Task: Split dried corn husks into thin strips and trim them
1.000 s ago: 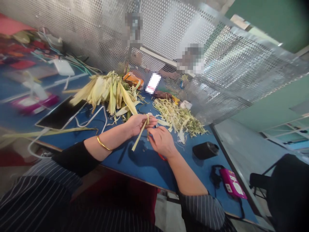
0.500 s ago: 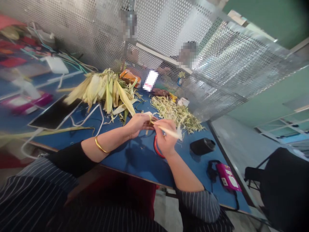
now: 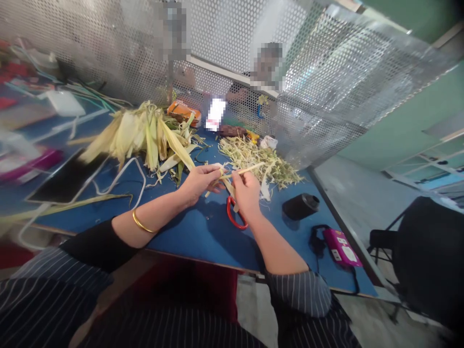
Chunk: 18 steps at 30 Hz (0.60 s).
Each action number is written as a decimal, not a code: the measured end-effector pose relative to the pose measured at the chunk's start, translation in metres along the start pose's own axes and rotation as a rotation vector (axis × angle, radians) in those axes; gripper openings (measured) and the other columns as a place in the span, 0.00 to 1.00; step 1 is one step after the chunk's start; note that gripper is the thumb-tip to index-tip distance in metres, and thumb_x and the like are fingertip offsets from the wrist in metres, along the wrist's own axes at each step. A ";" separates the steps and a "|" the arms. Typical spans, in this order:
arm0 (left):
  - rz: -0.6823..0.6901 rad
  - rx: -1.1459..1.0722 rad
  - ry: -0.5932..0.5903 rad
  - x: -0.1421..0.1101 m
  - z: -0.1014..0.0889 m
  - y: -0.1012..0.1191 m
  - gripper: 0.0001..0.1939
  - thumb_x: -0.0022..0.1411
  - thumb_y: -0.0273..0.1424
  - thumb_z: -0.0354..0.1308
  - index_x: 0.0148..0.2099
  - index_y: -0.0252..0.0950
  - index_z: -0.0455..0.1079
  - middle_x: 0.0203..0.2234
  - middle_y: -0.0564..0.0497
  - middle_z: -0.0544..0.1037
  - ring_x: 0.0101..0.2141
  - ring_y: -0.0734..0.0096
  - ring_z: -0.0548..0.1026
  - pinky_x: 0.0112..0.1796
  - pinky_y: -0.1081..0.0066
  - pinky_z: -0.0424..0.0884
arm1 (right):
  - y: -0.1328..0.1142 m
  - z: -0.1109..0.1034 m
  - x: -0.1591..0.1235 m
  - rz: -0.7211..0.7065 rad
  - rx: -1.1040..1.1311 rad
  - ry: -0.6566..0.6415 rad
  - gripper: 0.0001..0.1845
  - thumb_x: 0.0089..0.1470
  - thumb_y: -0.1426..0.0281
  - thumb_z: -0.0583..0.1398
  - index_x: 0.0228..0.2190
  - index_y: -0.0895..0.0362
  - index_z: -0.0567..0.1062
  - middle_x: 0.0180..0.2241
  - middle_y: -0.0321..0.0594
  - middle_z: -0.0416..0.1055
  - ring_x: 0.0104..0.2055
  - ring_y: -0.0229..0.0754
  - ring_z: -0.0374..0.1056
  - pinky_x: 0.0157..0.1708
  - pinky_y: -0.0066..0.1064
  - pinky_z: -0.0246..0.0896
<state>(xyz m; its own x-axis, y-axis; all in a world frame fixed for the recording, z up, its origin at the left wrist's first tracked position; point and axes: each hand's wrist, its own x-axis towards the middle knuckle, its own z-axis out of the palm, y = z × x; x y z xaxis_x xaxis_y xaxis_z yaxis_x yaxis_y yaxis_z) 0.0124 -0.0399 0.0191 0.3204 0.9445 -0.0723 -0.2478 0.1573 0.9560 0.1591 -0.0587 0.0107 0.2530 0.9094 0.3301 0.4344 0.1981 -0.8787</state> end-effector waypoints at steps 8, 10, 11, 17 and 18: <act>0.068 0.004 0.081 0.002 0.000 -0.005 0.07 0.55 0.32 0.59 0.30 0.32 0.69 0.21 0.51 0.74 0.23 0.75 0.75 0.19 0.79 0.64 | 0.003 0.005 -0.002 -0.025 0.052 0.023 0.13 0.53 0.58 0.56 0.29 0.56 0.69 0.20 0.31 0.64 0.22 0.34 0.59 0.25 0.28 0.56; 0.065 0.020 0.062 0.001 0.001 -0.004 0.07 0.56 0.31 0.57 0.31 0.31 0.71 0.23 0.49 0.76 0.23 0.75 0.74 0.19 0.78 0.65 | 0.004 0.006 -0.002 -0.005 0.118 -0.004 0.12 0.53 0.59 0.56 0.28 0.55 0.68 0.18 0.30 0.63 0.21 0.34 0.59 0.24 0.28 0.56; 0.062 0.024 0.047 0.000 0.001 -0.004 0.07 0.56 0.30 0.56 0.32 0.30 0.72 0.25 0.47 0.77 0.23 0.76 0.74 0.20 0.77 0.65 | 0.004 0.007 -0.002 0.017 0.156 -0.022 0.12 0.53 0.59 0.56 0.28 0.55 0.68 0.18 0.30 0.62 0.21 0.34 0.59 0.24 0.28 0.56; -0.003 -0.003 -0.043 -0.001 0.000 0.000 0.11 0.55 0.32 0.57 0.35 0.29 0.74 0.33 0.42 0.79 0.24 0.76 0.73 0.21 0.77 0.66 | 0.006 0.011 -0.002 0.147 0.277 -0.037 0.12 0.51 0.59 0.57 0.26 0.55 0.67 0.17 0.30 0.62 0.18 0.34 0.57 0.19 0.27 0.53; -0.018 -0.015 -0.062 -0.001 0.000 0.000 0.11 0.55 0.32 0.57 0.35 0.28 0.75 0.33 0.42 0.79 0.25 0.75 0.74 0.22 0.77 0.67 | 0.007 0.011 -0.001 0.155 0.277 -0.026 0.12 0.50 0.59 0.58 0.25 0.55 0.67 0.17 0.29 0.62 0.18 0.33 0.57 0.19 0.27 0.53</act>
<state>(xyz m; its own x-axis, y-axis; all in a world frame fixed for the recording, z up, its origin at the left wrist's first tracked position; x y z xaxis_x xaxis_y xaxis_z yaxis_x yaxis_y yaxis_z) 0.0115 -0.0409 0.0196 0.3810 0.9218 -0.0716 -0.2553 0.1793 0.9501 0.1523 -0.0547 0.0008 0.2739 0.9448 0.1795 0.1398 0.1456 -0.9794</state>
